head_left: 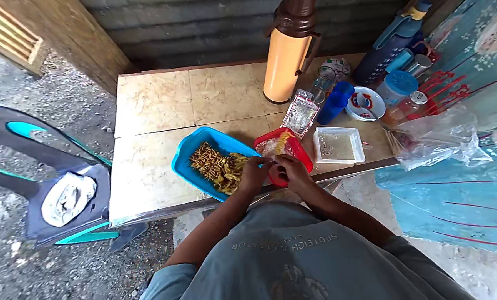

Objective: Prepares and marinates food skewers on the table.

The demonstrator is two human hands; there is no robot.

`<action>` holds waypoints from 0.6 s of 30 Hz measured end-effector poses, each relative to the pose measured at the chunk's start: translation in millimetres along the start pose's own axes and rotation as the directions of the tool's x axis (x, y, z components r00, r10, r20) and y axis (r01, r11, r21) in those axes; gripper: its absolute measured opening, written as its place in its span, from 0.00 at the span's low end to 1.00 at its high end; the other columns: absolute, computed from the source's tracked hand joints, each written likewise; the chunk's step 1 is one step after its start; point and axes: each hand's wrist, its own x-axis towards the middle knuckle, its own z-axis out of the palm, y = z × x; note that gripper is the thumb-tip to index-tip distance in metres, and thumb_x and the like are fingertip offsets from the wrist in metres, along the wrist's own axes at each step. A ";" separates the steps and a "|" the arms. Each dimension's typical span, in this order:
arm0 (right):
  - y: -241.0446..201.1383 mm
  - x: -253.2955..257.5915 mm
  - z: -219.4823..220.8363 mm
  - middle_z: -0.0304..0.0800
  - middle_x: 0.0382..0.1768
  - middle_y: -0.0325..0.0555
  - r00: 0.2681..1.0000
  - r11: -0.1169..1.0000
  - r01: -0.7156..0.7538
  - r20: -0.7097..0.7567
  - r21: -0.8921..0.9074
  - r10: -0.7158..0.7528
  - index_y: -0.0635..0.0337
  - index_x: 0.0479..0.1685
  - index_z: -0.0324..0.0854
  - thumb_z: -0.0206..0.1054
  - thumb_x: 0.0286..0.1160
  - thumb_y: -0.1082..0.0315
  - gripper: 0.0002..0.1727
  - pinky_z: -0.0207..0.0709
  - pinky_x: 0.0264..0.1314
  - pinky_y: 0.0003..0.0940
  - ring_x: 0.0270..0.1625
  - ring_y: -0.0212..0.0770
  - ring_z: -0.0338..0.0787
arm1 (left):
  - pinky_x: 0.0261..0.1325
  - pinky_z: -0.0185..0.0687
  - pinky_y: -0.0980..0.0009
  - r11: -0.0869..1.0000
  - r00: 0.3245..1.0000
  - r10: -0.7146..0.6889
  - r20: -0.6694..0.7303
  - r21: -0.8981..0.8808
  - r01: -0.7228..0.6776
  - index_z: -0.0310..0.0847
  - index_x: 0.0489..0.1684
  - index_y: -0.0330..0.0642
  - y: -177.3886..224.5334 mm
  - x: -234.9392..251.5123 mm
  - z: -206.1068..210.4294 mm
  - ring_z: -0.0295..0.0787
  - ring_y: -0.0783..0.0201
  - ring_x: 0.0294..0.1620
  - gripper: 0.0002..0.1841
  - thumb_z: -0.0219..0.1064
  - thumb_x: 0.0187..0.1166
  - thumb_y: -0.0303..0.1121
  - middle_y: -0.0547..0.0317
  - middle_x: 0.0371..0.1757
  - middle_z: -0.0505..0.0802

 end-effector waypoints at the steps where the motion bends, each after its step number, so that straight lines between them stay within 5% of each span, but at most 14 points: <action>1: 1.7 5.8 -6.8 0.87 0.38 0.40 0.999 0.996 0.050 -0.017 -0.079 -0.051 0.60 0.55 0.87 0.66 0.86 0.63 0.11 0.76 0.36 0.28 0.32 0.30 0.80 | 0.71 0.79 0.52 0.993 0.996 0.079 0.033 0.090 -0.082 0.89 0.54 0.32 -4.3 -1.7 -4.6 0.86 0.50 0.65 0.11 0.67 0.84 0.29 0.40 0.61 0.89; 4: 4.5 32.6 -39.1 0.93 0.42 0.51 0.966 0.776 0.231 0.041 -0.587 -0.257 0.65 0.51 0.89 0.67 0.86 0.65 0.12 0.82 0.53 0.46 0.42 0.42 0.90 | 0.73 0.73 0.42 0.842 0.944 0.330 0.003 0.450 -0.296 0.94 0.52 0.41 -24.9 -12.3 -35.2 0.82 0.43 0.68 0.11 0.69 0.81 0.33 0.44 0.59 0.92; 7: -3.9 38.6 -55.7 0.95 0.52 0.60 0.976 0.355 0.170 0.106 -0.919 -0.192 0.61 0.55 0.90 0.62 0.89 0.60 0.16 0.78 0.65 0.69 0.59 0.62 0.92 | 0.74 0.68 0.34 0.673 0.944 0.317 -0.087 0.722 -0.159 0.95 0.49 0.43 -46.1 -25.6 -90.5 0.79 0.36 0.73 0.09 0.69 0.81 0.34 0.41 0.61 0.91; 9: -6.6 37.9 -53.1 0.92 0.61 0.62 0.991 0.160 0.087 0.069 -0.983 -0.116 0.60 0.60 0.89 0.58 0.90 0.61 0.17 0.76 0.68 0.72 0.68 0.66 0.88 | 0.76 0.63 0.32 0.595 0.976 0.167 -0.140 0.803 0.014 0.93 0.47 0.38 -57.7 -29.9 -123.6 0.75 0.34 0.76 0.10 0.69 0.80 0.34 0.37 0.62 0.89; 12: 7.2 46.2 -43.9 0.90 0.63 0.66 0.995 0.032 0.070 0.068 -0.997 -0.070 0.65 0.59 0.89 0.59 0.88 0.66 0.16 0.76 0.69 0.72 0.70 0.68 0.86 | 0.78 0.58 0.33 0.472 0.988 -0.042 -0.147 0.869 0.149 0.93 0.47 0.36 -60.3 -29.4 -143.4 0.74 0.36 0.76 0.14 0.73 0.79 0.39 0.37 0.62 0.89; 18: 7.8 40.9 -21.8 0.89 0.60 0.68 0.998 -0.103 0.031 0.025 -0.994 0.056 0.70 0.51 0.88 0.61 0.80 0.76 0.11 0.81 0.60 0.70 0.67 0.69 0.87 | 0.81 0.54 0.33 0.370 0.976 -0.100 -0.196 0.903 0.219 0.91 0.51 0.37 -64.5 -14.5 -138.9 0.73 0.38 0.77 0.18 0.77 0.74 0.42 0.39 0.64 0.88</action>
